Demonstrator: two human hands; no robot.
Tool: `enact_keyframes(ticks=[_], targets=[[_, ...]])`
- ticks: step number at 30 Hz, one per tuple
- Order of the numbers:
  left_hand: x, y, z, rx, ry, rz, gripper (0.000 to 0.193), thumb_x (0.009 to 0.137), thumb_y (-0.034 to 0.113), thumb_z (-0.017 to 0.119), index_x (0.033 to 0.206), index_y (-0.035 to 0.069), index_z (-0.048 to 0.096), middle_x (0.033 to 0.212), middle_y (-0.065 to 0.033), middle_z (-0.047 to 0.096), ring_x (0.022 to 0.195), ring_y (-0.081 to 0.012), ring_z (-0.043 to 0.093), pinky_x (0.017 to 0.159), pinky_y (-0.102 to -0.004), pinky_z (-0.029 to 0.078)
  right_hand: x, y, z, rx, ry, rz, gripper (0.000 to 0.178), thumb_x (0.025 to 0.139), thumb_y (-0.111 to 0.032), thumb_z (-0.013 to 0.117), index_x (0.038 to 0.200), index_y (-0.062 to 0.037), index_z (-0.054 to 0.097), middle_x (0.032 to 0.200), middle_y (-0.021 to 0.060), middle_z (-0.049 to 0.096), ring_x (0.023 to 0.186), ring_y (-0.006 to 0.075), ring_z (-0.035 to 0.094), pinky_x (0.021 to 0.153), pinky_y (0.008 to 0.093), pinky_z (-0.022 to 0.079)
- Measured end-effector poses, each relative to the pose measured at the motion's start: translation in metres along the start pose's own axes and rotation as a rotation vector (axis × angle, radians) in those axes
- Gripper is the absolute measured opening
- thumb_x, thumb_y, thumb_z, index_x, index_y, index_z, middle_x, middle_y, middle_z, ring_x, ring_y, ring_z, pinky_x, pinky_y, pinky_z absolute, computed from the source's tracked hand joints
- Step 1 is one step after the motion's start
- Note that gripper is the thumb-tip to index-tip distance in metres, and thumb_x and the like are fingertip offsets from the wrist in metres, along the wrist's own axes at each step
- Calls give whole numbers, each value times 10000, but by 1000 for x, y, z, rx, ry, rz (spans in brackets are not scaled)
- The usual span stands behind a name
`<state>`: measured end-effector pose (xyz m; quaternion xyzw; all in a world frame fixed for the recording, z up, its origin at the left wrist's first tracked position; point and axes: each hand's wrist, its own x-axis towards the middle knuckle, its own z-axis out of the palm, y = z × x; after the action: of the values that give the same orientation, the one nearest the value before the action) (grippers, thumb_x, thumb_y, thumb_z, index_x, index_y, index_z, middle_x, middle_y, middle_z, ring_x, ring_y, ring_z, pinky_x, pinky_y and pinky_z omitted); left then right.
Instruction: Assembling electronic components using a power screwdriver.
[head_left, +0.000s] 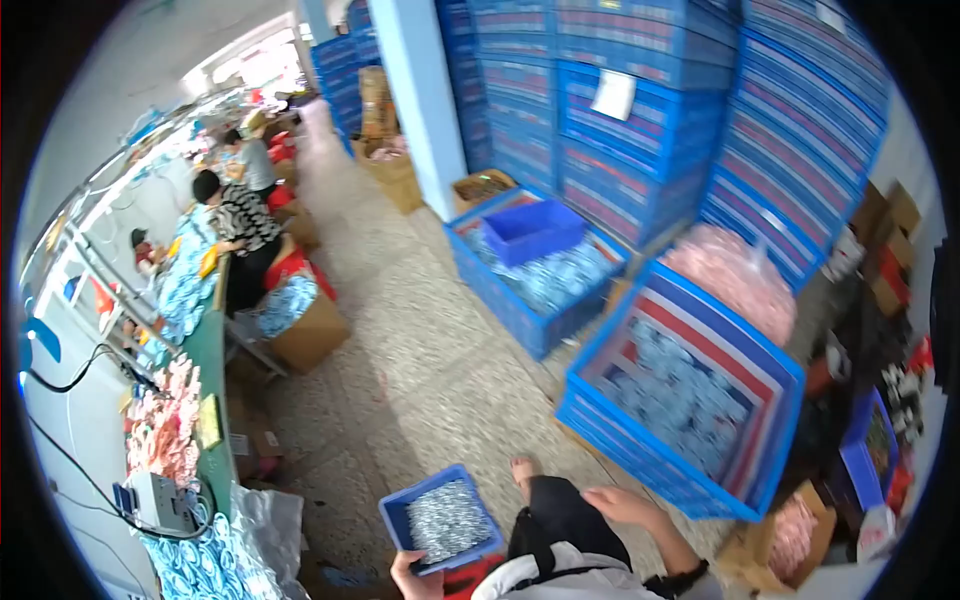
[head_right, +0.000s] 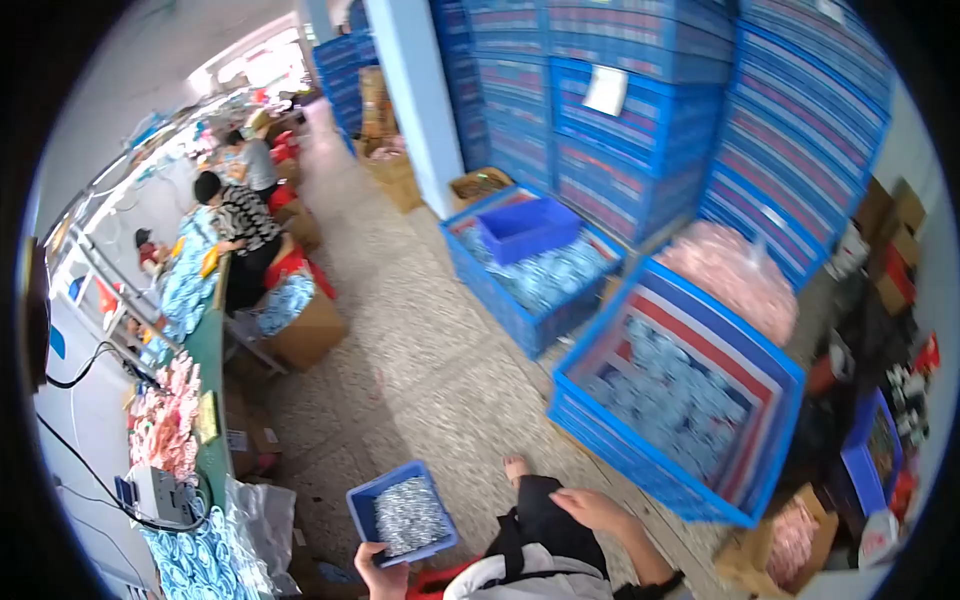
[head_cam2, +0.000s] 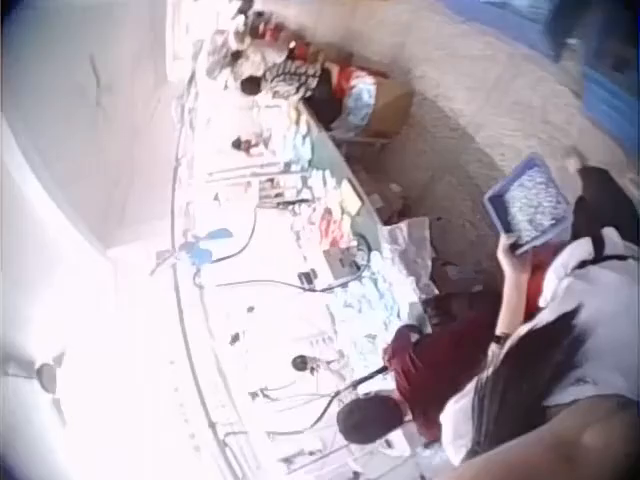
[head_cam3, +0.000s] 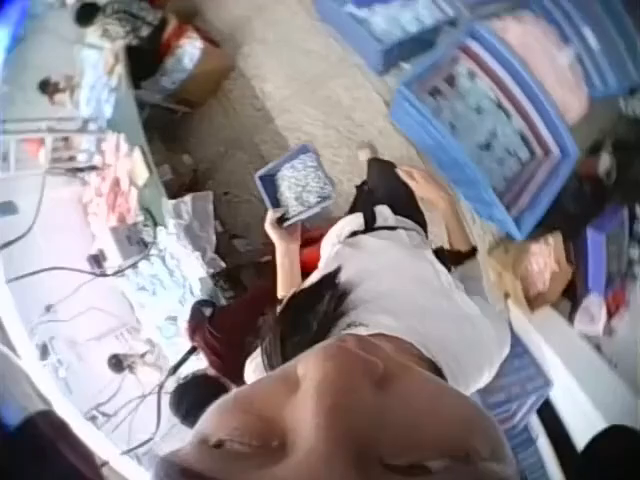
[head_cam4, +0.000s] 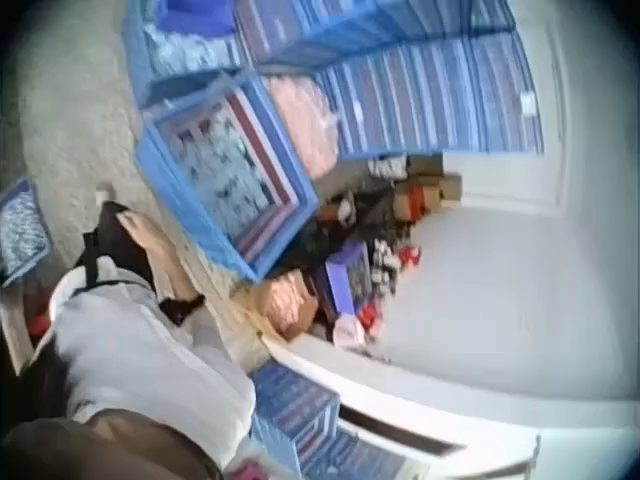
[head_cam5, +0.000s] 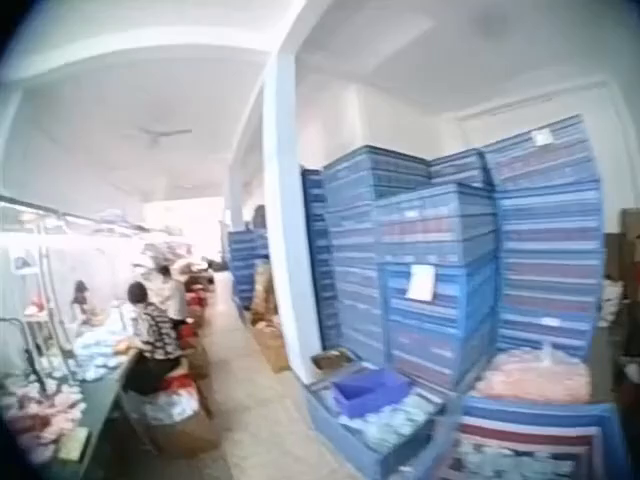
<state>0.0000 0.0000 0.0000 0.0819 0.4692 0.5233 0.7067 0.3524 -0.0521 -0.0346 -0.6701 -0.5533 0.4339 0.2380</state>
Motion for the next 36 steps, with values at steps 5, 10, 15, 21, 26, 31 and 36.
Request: enact_keyframes(ticks=[5,10,15,21,26,31,36], targets=[[178,89,93,-90,240,6,96,654,128,554,715,54,551,754,-82,570,730,-235,553,688,-348,471,226,-30,-28,-122,-70,138,413,941,-385,408,1057,-22,568,949,195,621,924,348,588,781,406,439],[298,189,168,-149,266,23,102,656,138,557,724,61,548,786,-90,580,787,-254,552,739,-377,466,470,-166,-52,-79,-175,-138,394,934,-355,421,1050,-12,578,1014,205,606,987,366,558,809,396,446],[452,239,125,-387,392,-9,172,659,171,569,763,35,561,834,-118,591,808,-288,556,743,-408,480,686,-307,-31,-186,-314,-421,370,932,-363,427,1027,-35,568,974,194,611,949,371,566,799,414,445],[642,370,217,-322,419,86,184,665,195,566,743,28,557,811,-136,588,768,-291,558,722,-402,487,929,-344,5,-328,-640,-427,465,908,-414,474,1195,-50,512,1081,214,576,993,373,554,815,411,455],[796,502,289,-221,315,-29,226,691,157,545,879,38,583,811,-83,576,744,-233,549,658,-337,472,1057,-376,-44,-187,-598,-101,515,900,-471,466,1141,-20,533,1008,197,611,949,342,583,787,402,454],[977,610,401,-21,160,42,261,700,96,517,951,98,587,782,0,554,745,-125,511,691,-255,417,1183,-291,-90,-185,-192,111,484,887,-457,480,1135,-52,573,1148,236,559,1137,316,505,944,386,391],[1144,665,478,-81,159,-10,323,651,127,551,970,108,603,799,-13,563,769,-162,524,711,-300,445,1378,-297,-129,-222,-317,106,472,888,-440,478,1112,-38,581,1082,216,594,1036,333,561,883,396,426]])
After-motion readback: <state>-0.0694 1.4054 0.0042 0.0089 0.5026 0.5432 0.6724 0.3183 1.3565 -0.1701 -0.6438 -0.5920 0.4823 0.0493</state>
